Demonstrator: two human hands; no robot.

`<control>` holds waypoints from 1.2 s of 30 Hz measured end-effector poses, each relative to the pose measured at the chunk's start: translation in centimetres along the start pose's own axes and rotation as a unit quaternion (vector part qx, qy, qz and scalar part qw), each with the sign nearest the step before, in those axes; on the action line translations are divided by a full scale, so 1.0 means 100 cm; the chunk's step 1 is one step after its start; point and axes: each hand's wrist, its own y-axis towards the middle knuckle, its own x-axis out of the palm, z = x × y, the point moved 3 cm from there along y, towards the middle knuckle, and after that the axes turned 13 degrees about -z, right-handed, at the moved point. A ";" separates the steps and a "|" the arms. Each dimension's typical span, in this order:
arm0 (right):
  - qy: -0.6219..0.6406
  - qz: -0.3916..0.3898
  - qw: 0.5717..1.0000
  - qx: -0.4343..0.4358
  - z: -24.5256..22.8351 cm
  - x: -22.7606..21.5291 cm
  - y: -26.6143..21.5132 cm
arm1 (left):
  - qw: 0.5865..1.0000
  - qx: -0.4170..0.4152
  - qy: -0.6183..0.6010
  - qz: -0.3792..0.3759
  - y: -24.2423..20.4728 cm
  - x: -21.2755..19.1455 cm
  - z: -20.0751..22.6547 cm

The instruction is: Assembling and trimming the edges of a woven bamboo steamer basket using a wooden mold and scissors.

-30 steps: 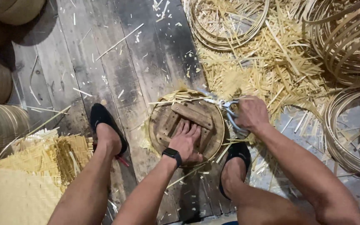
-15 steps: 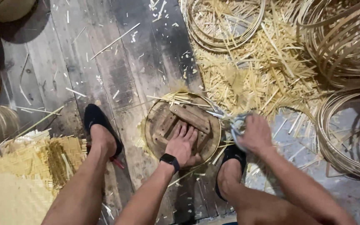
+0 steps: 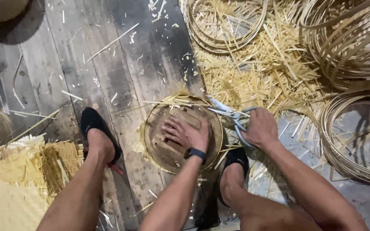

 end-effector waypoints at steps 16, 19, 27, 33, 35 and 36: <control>-0.061 -0.051 0.996 -0.042 -0.008 0.011 0.058 | 0.973 0.206 0.044 -0.097 -0.019 -0.024 -0.010; -0.085 -0.089 0.992 -0.029 -0.009 0.011 0.054 | 0.973 0.202 0.053 -0.101 -0.025 -0.030 -0.019; -0.016 0.091 0.993 -0.073 0.009 0.031 0.040 | 0.939 0.279 0.026 -0.199 -0.029 -0.042 -0.024; -0.006 -0.009 0.997 -0.078 0.013 0.045 0.059 | 0.915 0.322 0.028 -0.241 -0.026 -0.058 -0.032; 0.000 -0.002 0.997 -0.081 0.038 0.052 0.056 | 0.900 0.354 0.039 -0.253 -0.018 -0.060 -0.030; 0.008 0.000 0.996 -0.084 0.049 0.058 0.052 | 0.883 0.382 0.050 -0.269 -0.018 -0.059 -0.032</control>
